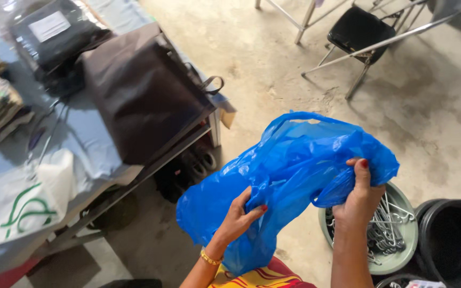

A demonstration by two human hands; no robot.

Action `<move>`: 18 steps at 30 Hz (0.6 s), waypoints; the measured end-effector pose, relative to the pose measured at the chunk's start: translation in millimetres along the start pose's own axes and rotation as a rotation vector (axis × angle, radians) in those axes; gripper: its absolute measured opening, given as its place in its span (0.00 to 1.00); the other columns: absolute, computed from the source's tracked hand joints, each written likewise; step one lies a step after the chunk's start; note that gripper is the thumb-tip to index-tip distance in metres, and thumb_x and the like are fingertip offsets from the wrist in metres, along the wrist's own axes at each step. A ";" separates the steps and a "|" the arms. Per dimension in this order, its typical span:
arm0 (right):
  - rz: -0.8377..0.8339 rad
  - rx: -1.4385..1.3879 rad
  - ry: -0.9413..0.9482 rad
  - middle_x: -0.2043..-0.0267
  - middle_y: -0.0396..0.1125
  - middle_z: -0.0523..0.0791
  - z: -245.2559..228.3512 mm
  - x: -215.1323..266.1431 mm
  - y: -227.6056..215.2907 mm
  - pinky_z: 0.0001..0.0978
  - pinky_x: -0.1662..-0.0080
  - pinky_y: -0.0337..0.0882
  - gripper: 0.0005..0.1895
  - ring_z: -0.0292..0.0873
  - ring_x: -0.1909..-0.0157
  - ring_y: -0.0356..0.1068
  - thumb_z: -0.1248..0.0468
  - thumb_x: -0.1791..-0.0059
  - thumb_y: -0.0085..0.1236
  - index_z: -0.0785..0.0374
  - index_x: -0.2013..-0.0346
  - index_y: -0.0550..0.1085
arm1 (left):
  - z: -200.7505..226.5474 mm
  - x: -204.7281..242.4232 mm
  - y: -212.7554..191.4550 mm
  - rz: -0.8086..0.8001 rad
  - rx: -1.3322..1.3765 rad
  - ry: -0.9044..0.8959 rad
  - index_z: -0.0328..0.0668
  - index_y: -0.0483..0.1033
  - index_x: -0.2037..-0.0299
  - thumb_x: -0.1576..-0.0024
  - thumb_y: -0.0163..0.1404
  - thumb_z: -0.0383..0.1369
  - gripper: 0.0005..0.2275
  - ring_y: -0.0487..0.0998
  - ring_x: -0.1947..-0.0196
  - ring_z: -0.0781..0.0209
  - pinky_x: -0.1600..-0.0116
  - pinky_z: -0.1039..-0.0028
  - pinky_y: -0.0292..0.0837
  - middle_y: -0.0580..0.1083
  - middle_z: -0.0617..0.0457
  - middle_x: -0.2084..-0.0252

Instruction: The person picks up a blue plastic bag, spreads it on a table, and uses a tape dispenser to prepare and seal items inside the bag.

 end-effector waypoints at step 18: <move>0.119 0.058 -0.257 0.52 0.71 0.45 89.0 -349.3 138.9 0.37 0.44 0.77 0.11 0.42 0.51 0.73 0.70 0.47 0.66 0.67 0.53 0.72 | 82.8 -416.3 -130.5 0.626 0.055 0.399 0.36 0.76 0.67 0.42 0.41 0.12 0.12 0.69 0.63 0.69 0.55 0.79 0.65 0.73 0.57 0.64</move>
Point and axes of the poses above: each hand's wrist, its own x-axis away from the middle knuckle, its own y-axis out of the palm, z = x × y, the point moved 4 cm from there along -x, towards the middle knuckle
